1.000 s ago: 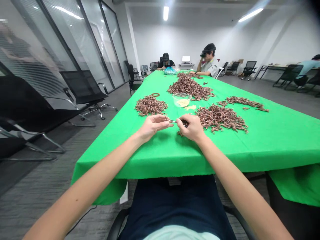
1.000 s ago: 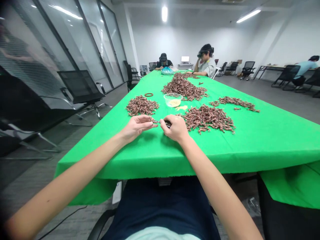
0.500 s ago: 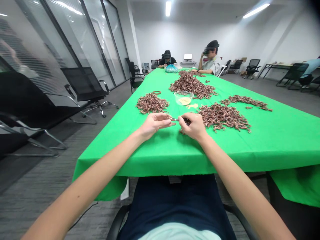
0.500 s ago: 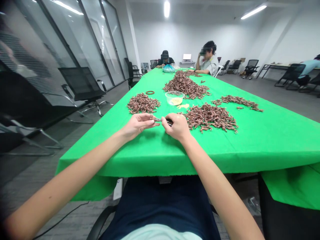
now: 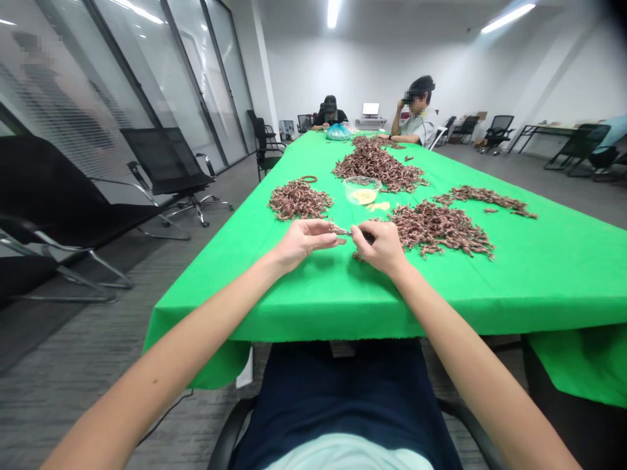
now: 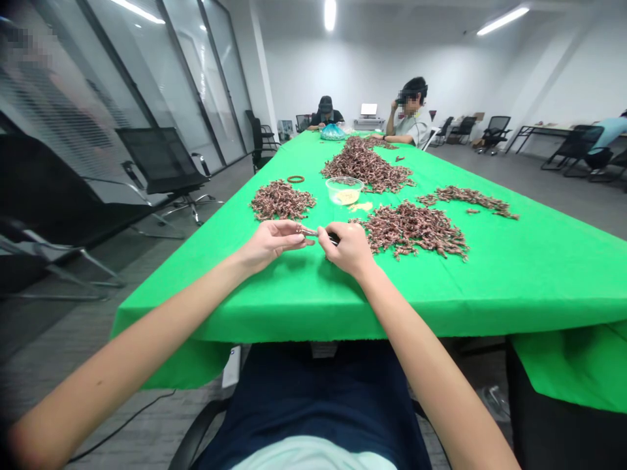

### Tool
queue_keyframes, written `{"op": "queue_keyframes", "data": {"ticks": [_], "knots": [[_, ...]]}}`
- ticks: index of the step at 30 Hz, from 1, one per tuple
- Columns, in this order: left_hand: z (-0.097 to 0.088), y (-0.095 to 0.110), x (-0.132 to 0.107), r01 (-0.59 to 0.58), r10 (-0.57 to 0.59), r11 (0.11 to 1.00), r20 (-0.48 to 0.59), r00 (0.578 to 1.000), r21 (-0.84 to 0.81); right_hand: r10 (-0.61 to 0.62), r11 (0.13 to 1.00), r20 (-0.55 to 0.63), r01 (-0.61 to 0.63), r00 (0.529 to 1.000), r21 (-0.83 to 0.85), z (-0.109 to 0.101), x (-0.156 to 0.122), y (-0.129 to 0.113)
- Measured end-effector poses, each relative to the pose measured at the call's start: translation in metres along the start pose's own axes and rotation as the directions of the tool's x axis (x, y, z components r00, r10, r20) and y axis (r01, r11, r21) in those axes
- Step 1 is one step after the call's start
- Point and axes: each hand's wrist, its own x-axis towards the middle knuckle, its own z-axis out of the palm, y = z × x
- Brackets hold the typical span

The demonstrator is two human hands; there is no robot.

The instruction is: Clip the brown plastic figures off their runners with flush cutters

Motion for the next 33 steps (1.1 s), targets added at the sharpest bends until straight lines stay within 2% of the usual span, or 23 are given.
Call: {"op": "queue_keyframes", "data": {"ticks": [8,13,21,23,26,29,33], "knots": [[-0.0004,-0.0004,0.0004,0.0,-0.001,1.0,0.011,1.0,0.031,0.017,1.0,0.03,-0.018,0.999,0.019,-0.0009,0.0006,-0.003],[-0.0008,0.0002,0.0,-0.021,0.02,0.997,0.018,1.0,0.077,0.067,0.996,0.056,-0.07,0.996,0.05,-0.0011,0.001,-0.0052],[-0.0018,0.0032,0.0001,-0.072,0.072,0.983,0.01,0.997,0.167,0.155,0.978,0.186,-0.177,0.97,0.113,0.0002,-0.0009,0.0],[-0.0023,0.0032,0.0006,-0.066,0.066,0.984,0.003,0.998,0.167,0.149,0.981,0.169,-0.167,0.974,0.097,-0.0004,-0.0005,0.0013],[-0.0041,0.0027,0.0012,-0.049,0.051,0.989,-0.016,0.999,0.14,0.112,0.993,0.074,-0.114,0.991,0.033,-0.0019,-0.0002,0.0018],[-0.0055,0.0031,0.0008,-0.014,0.016,0.995,-0.023,1.0,0.097,0.035,0.998,-0.023,-0.037,0.999,-0.06,-0.0024,-0.0015,0.0008],[-0.0037,0.0066,-0.0015,0.041,-0.041,0.998,-0.007,0.999,0.057,-0.064,0.983,-0.07,0.051,0.995,-0.177,-0.0012,-0.0044,-0.0014]]}}
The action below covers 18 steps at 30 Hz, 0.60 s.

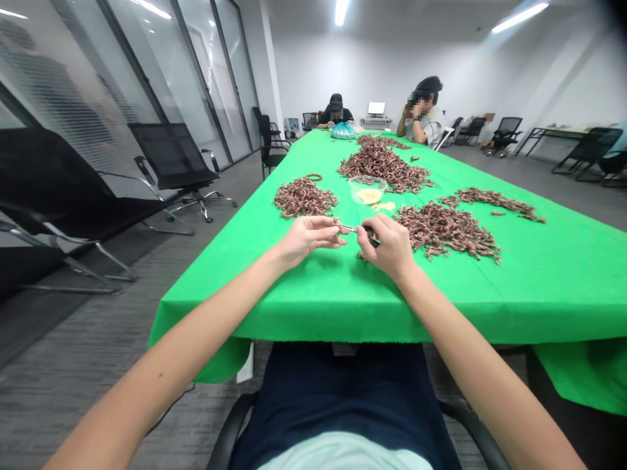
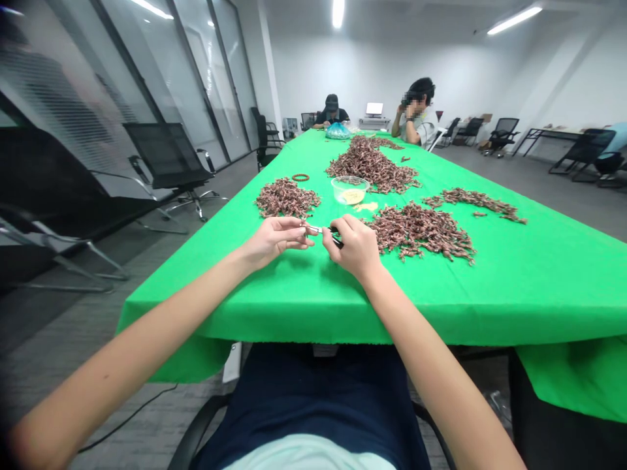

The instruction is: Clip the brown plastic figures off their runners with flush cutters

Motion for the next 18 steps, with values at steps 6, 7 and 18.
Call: {"op": "queue_keyframes", "data": {"ticks": [6,7,18], "knots": [[0.0022,0.0032,-0.002,0.04,-0.04,0.999,0.019,0.999,-0.031,-0.105,0.988,-0.028,0.101,0.994,-0.114,-0.0003,-0.0005,-0.0015],[0.002,0.0031,-0.0021,0.044,-0.044,0.998,0.019,0.999,-0.033,-0.116,0.986,-0.03,0.112,0.993,-0.127,-0.0004,-0.0004,-0.0015],[0.0013,0.0015,-0.0018,0.064,-0.063,0.997,0.021,0.998,-0.038,-0.182,0.963,-0.022,0.174,0.983,-0.205,0.0003,-0.0017,-0.0002]]}}
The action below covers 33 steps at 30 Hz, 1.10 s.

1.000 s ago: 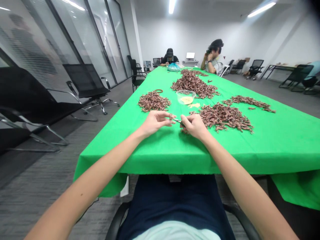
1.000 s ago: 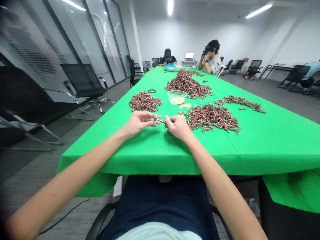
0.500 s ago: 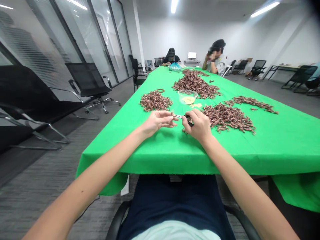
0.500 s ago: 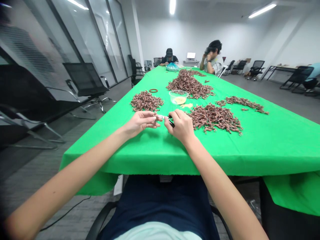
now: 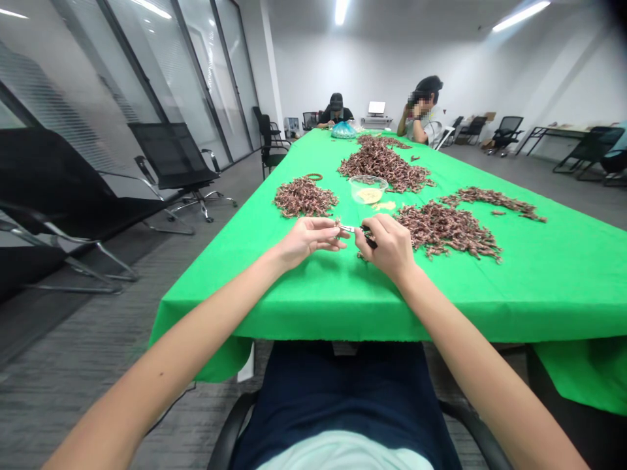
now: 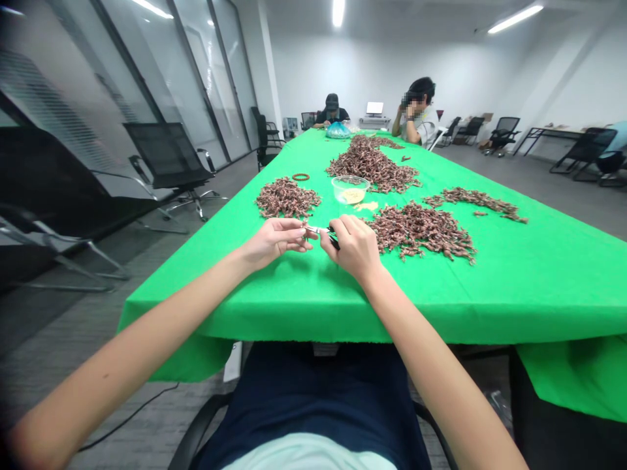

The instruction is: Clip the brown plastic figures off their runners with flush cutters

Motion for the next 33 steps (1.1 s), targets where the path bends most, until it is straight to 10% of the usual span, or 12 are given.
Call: {"op": "queue_keyframes", "data": {"ticks": [17,33], "knots": [[-0.0004,-0.0024,-0.0005,-0.165,0.164,0.959,0.023,0.986,0.229,0.1,0.986,0.109,-0.113,0.989,0.122,0.0022,0.001,-0.0013],[-0.0047,-0.0024,0.001,-0.07,0.07,0.99,0.007,0.998,0.118,0.058,0.996,0.024,-0.06,0.998,0.059,-0.0016,0.0007,0.0002]]}}
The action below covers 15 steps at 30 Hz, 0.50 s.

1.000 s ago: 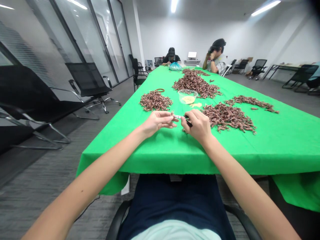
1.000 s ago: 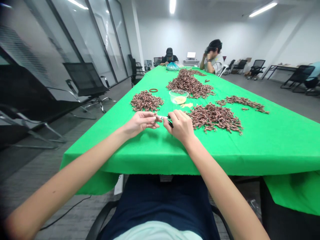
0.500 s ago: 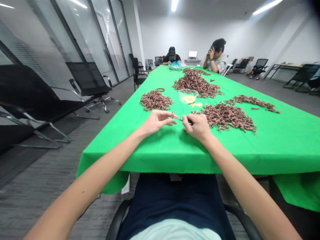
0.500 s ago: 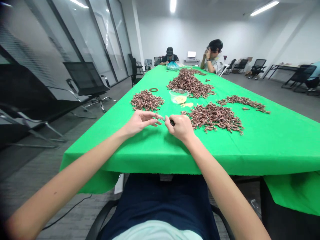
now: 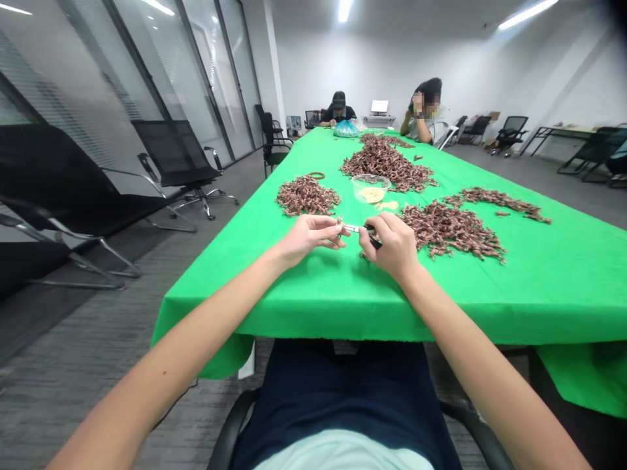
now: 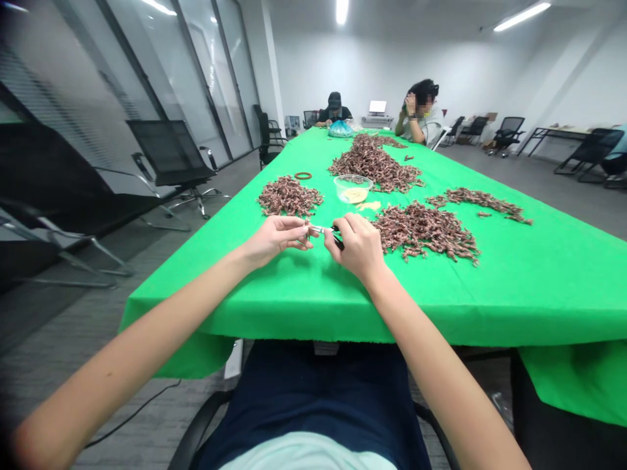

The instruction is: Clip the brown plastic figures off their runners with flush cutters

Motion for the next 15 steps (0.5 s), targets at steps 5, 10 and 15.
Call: {"op": "queue_keyframes", "data": {"ticks": [5,10,15], "knots": [[0.0003,0.0024,-0.001,0.055,-0.054,0.997,0.024,0.998,-0.05,-0.066,0.995,-0.014,0.064,0.998,-0.071,-0.0005,-0.0009,-0.0008],[0.0004,0.0035,-0.0022,0.087,-0.083,0.993,0.049,0.995,-0.085,-0.102,0.988,-0.023,0.099,0.994,-0.12,-0.0012,-0.0012,-0.0009],[0.0011,0.0034,-0.0021,0.112,-0.105,0.988,0.069,0.992,-0.106,-0.131,0.983,-0.019,0.127,0.991,-0.136,-0.0014,-0.0015,-0.0008]]}}
